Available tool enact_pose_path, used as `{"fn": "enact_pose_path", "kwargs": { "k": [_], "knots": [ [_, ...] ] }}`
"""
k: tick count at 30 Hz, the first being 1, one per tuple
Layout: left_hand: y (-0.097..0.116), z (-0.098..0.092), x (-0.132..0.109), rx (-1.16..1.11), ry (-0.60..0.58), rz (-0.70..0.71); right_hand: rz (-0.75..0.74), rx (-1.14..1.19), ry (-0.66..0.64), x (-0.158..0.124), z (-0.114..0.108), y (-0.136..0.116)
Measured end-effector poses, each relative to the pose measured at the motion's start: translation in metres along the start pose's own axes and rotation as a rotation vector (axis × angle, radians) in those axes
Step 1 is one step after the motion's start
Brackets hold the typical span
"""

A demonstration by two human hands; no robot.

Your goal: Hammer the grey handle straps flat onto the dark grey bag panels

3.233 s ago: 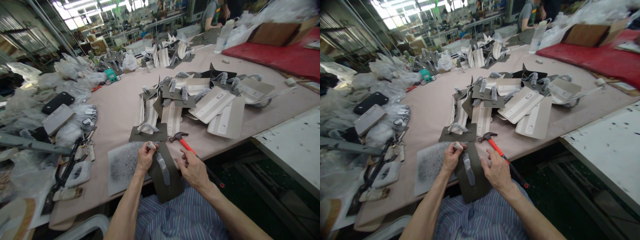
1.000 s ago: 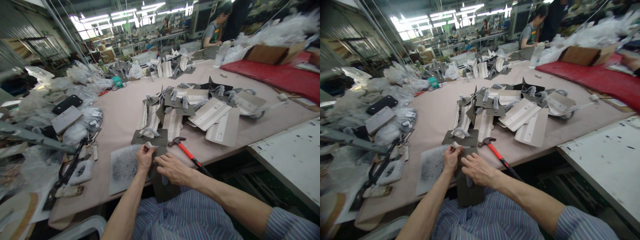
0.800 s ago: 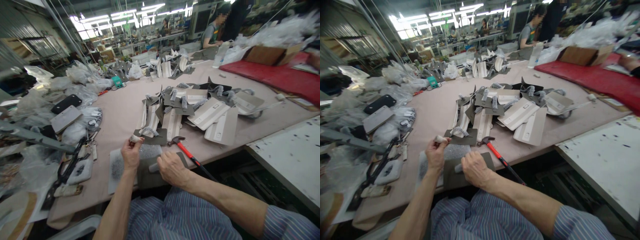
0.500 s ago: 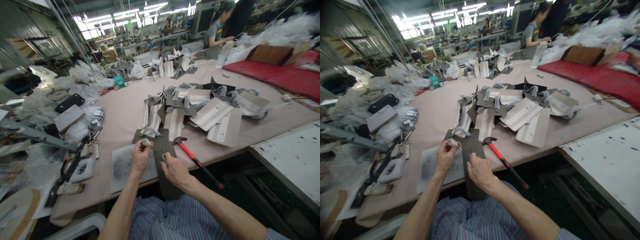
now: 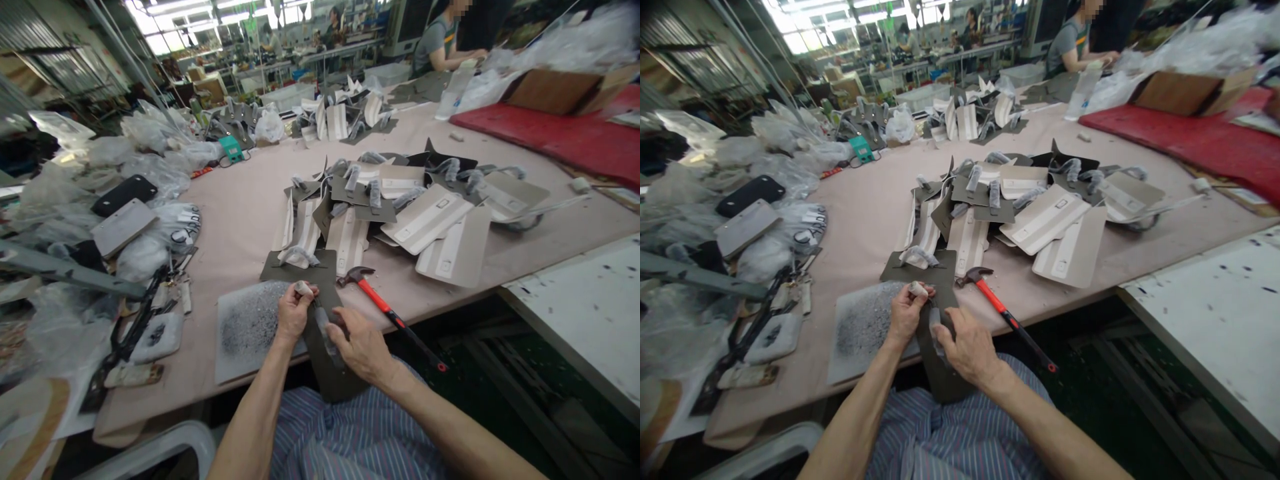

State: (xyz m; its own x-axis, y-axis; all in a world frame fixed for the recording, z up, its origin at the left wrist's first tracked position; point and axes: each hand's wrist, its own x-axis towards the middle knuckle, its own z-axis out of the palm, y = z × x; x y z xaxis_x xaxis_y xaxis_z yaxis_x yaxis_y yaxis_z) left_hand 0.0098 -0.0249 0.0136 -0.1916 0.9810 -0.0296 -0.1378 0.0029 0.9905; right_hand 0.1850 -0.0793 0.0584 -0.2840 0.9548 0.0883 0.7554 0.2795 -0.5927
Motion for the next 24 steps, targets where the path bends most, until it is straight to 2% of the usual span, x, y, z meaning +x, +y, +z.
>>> {"fn": "enact_pose_path", "kwargs": {
  "k": [3, 5, 7, 10, 13, 16, 21, 22, 24],
  "knots": [
    [-0.001, 0.0, 0.0, 0.015, -0.009, -0.001, 0.109, -0.238, 0.107, -0.001, -0.015, 0.039],
    [-0.003, 0.0, 0.0, 0.031, -0.016, -0.001, 0.208, -0.399, 0.077, -0.004, -0.024, 0.064],
    [-0.005, 0.0, 0.0, 0.062, -0.025, 0.003, 0.272, -0.492, -0.013, -0.008, -0.029, 0.083],
    [-0.007, 0.0, 0.0, 0.119, -0.032, 0.019, 0.299, -0.503, -0.104, -0.014, -0.03, 0.096],
    [-0.009, -0.001, 0.001, 0.149, -0.038, 0.026, 0.313, -0.414, -0.122, -0.014, -0.028, 0.098],
    [-0.008, -0.001, 0.002, 0.156, -0.047, 0.021, 0.394, -0.125, -0.162, -0.008, -0.029, 0.094],
    [0.0, -0.001, -0.001, 0.286, -0.099, 0.097, 0.761, 0.916, -0.346, 0.002, -0.038, 0.071],
    [0.002, -0.001, -0.003, 0.334, -0.119, 0.13, 0.8, 1.035, -0.348, 0.003, -0.041, 0.064],
    [0.006, 0.0, -0.007, 0.416, -0.152, 0.194, 0.788, 1.078, -0.286, 0.003, -0.049, 0.049]
  ]
}}
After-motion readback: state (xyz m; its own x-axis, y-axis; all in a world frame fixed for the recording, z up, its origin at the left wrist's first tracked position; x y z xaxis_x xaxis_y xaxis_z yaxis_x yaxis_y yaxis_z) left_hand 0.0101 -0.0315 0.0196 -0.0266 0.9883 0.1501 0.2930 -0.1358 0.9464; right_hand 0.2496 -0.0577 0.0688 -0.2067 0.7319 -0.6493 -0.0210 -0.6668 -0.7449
